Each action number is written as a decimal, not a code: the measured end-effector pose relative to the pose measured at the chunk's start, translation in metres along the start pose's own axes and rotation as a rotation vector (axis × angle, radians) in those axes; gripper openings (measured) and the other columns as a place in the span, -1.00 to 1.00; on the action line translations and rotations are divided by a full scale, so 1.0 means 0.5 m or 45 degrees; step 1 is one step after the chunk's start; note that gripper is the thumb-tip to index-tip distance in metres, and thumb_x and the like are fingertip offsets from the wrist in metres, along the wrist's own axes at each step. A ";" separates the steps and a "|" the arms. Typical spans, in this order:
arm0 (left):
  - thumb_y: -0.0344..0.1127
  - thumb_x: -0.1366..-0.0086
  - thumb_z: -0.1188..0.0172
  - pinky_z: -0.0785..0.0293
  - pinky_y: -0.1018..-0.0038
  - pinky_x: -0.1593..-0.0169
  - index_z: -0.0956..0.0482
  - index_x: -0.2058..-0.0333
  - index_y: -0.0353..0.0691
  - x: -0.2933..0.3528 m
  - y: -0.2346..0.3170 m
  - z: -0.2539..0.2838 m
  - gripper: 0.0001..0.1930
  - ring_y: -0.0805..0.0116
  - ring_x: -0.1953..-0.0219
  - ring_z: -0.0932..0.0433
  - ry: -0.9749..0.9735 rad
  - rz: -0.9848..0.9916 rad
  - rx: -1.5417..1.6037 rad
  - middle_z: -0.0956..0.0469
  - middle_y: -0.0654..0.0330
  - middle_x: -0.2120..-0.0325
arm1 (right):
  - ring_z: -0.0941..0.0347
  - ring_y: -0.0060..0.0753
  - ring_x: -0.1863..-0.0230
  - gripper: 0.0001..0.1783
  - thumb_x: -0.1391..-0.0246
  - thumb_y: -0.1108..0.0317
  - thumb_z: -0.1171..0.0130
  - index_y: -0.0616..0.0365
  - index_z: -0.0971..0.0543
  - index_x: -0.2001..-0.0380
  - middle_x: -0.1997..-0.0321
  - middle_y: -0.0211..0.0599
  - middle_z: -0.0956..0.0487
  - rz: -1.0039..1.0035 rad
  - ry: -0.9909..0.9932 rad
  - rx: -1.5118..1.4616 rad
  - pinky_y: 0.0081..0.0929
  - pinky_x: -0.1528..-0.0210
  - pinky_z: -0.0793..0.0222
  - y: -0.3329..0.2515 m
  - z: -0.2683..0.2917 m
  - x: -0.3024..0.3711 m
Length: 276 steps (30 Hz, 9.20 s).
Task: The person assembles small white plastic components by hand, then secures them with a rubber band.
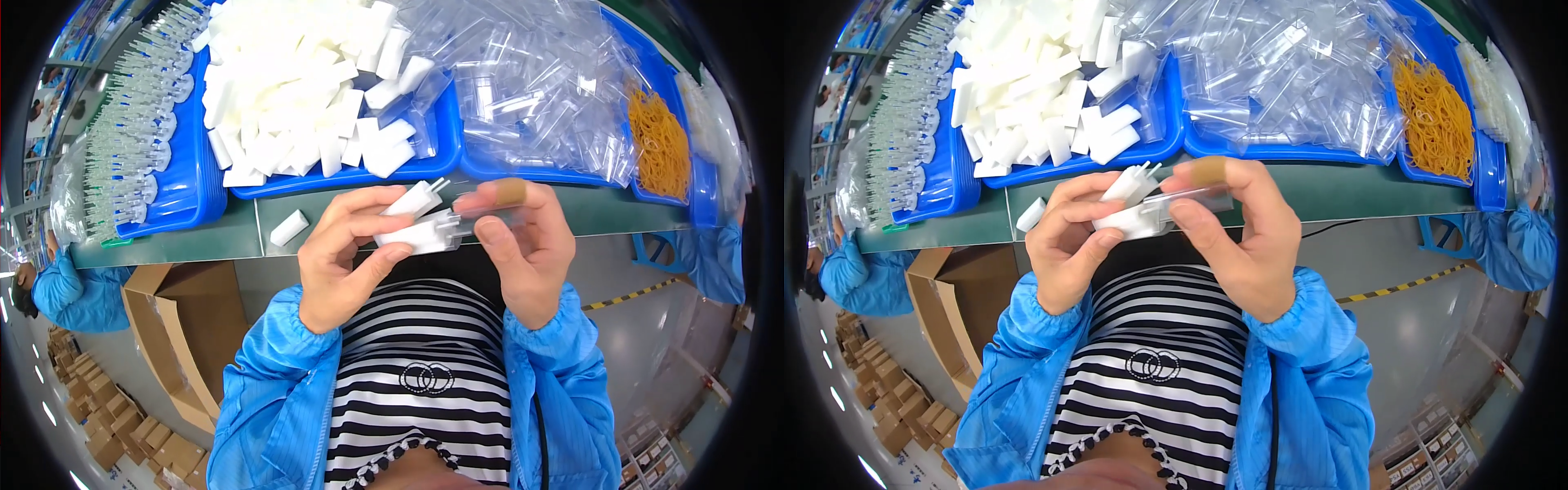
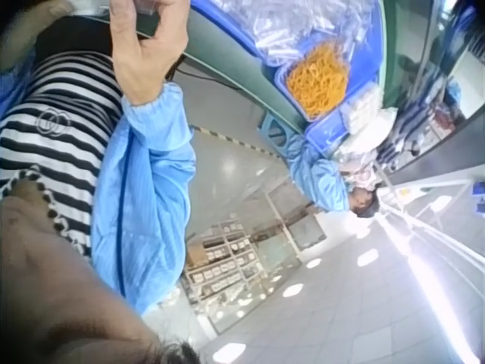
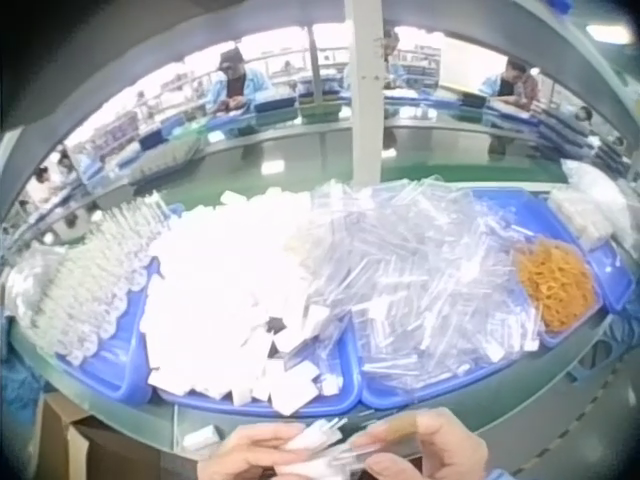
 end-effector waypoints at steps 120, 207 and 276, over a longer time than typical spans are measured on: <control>-0.70 -0.18 -0.25 -0.50 0.31 -0.18 -0.52 0.01 -0.41 0.080 0.024 0.062 -0.63 0.14 -0.17 -0.45 0.353 -0.026 0.140 -0.37 -0.07 -0.15 | -0.48 -0.34 0.18 -0.66 0.16 0.48 -0.29 0.10 -0.65 0.20 0.16 -0.41 -0.60 1.161 -0.093 1.220 -0.39 0.19 -0.34 -0.112 -0.086 -0.103; -0.59 -0.21 -0.28 -0.50 0.42 -0.01 -0.65 0.19 -0.32 0.012 0.005 -0.063 -0.81 0.24 0.01 -0.55 0.186 0.065 -0.264 -0.52 -0.01 -0.01 | -0.56 -0.24 0.23 -0.68 0.05 0.62 -0.34 0.14 -0.64 0.17 0.11 -0.26 -0.66 0.421 -0.138 0.248 -0.44 0.19 -0.48 -0.016 0.023 0.013; -0.43 0.05 -0.55 -0.51 0.34 -0.04 -0.56 0.12 -0.26 0.018 0.036 -0.064 -0.52 0.13 -0.01 -0.56 -0.024 -0.083 -0.401 -0.55 0.03 0.02 | -0.41 -0.20 -0.16 -0.61 0.17 0.41 -0.51 0.11 -0.63 0.19 -0.02 -0.20 -0.57 0.176 -0.304 0.264 -0.31 -0.17 -0.28 0.015 0.049 0.019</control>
Point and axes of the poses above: each hand's wrist, its own x-axis away from the middle knuckle, its own z-axis out of the back of the hand, y = z × x, the point moved 6 cm from there along -x, towards the middle knuckle
